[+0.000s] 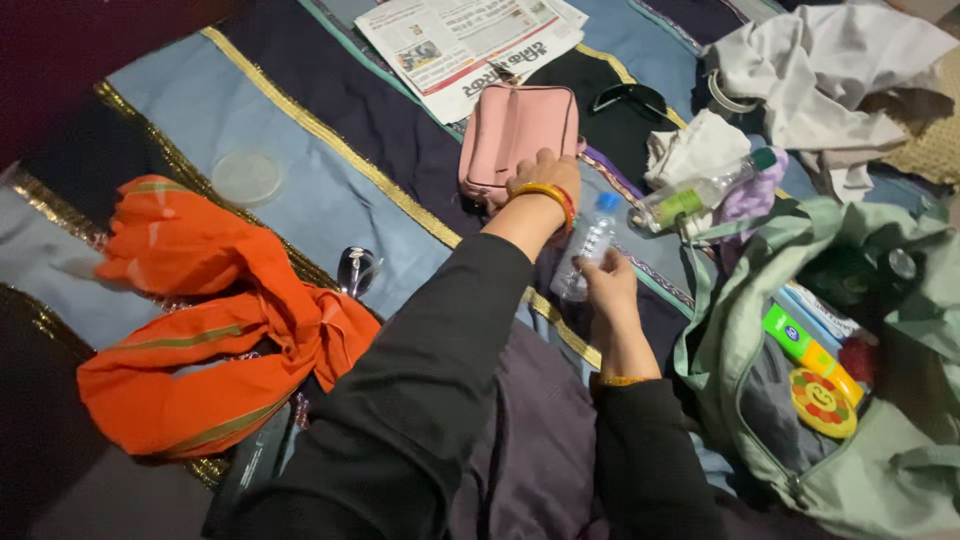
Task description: The person sits on a mat and packs a light green tote bag, placing a red pouch, a yellow coin purse, water bottles, a toothpaste tube, a comb, sunglasses, a glasses case with eyeglasses, and folded cloths into the bag, arranging the contents with both hands.
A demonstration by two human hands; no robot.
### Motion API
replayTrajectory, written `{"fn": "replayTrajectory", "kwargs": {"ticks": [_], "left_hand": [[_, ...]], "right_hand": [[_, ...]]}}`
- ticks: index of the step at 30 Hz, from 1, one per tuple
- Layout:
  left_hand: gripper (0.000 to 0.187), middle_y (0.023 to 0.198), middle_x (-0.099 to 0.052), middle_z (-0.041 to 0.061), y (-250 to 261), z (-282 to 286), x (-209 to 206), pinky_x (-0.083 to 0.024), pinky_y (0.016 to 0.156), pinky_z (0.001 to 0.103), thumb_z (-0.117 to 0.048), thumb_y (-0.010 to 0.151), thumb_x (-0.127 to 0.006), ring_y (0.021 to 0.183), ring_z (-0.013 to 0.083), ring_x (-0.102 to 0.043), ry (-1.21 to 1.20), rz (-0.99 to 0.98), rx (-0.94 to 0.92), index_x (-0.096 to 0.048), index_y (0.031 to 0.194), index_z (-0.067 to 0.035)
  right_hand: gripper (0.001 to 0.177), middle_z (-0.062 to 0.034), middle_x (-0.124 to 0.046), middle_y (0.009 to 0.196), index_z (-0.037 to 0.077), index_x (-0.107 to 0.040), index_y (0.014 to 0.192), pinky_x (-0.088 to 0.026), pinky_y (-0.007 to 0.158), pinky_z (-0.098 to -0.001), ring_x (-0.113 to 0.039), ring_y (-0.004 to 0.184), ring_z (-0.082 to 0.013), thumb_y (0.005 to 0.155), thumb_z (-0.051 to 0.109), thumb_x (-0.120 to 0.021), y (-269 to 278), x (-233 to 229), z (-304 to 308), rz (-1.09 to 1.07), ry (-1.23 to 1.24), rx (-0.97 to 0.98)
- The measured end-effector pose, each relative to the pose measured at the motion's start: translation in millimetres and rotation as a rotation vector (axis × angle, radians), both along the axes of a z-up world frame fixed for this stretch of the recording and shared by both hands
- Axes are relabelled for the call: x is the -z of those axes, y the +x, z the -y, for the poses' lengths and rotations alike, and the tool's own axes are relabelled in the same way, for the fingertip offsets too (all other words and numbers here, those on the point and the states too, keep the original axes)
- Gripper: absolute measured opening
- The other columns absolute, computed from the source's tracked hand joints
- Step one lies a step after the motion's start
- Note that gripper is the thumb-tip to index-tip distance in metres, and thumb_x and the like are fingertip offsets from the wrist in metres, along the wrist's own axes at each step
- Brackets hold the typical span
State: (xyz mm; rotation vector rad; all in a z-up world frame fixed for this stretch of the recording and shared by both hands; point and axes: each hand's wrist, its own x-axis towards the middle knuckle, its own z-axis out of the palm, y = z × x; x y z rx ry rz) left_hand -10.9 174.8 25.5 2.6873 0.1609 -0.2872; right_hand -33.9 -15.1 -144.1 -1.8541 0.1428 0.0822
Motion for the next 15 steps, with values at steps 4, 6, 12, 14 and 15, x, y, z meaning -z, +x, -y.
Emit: {"fn": "replayTrajectory", "kwargs": {"ticks": [4,6,12,14,15], "left_hand": [[0.043,0.144,-0.052,0.014,2,18,12,-0.049,0.105,0.051,-0.021,0.095,-0.062,0.133,0.0403,-0.052,-0.016,0.084,-0.030,-0.058,0.137,-0.013],[0.038,0.145,-0.053,0.014,4,37,15,-0.050,0.105,0.053,-0.021,0.099,-0.058,0.133,0.0408,-0.053,-0.058,0.099,-0.036,-0.061,0.136,-0.015],[0.045,0.146,-0.051,0.014,-26,92,15,-0.046,0.109,0.051,-0.020,0.091,-0.065,0.136,0.0411,-0.050,-0.255,0.014,-0.075,-0.060,0.136,-0.018],[0.054,0.148,-0.048,0.017,-31,99,13,-0.046,0.109,0.051,-0.021,0.088,-0.069,0.135,0.0439,-0.049,-0.323,-0.035,-0.113,-0.054,0.140,-0.015],[0.054,0.148,-0.048,0.017,-31,101,13,-0.045,0.110,0.052,-0.022,0.088,-0.069,0.136,0.0440,-0.048,-0.320,-0.030,-0.125,-0.054,0.139,-0.016]], "right_hand": [[0.071,-0.0099,-0.068,0.117,-0.003,-0.049,0.145,-0.050,0.068,-0.0326,-0.061,0.087,-0.0208,0.085,0.019,-0.079,-8,20,12,-0.194,-0.016,0.110],[0.070,-0.0101,-0.068,0.122,-0.003,-0.049,0.146,-0.050,0.072,-0.0325,-0.062,0.093,-0.0210,0.086,0.019,-0.077,-13,19,20,-0.177,0.014,0.084],[0.061,-0.0163,-0.071,0.132,-0.003,-0.057,0.142,-0.050,0.100,-0.0324,-0.067,0.118,-0.0208,0.085,0.013,-0.072,-36,-14,47,-0.044,-0.030,-0.155],[0.064,-0.0164,-0.068,0.137,-0.002,-0.051,0.144,-0.049,0.106,-0.0339,-0.065,0.124,-0.0206,0.084,0.012,-0.068,-54,-35,62,-0.043,0.024,-0.309],[0.065,-0.0163,-0.066,0.138,-0.002,-0.050,0.145,-0.048,0.107,-0.0345,-0.063,0.127,-0.0213,0.084,0.013,-0.070,-62,-46,67,-0.026,-0.089,-0.348]]}}
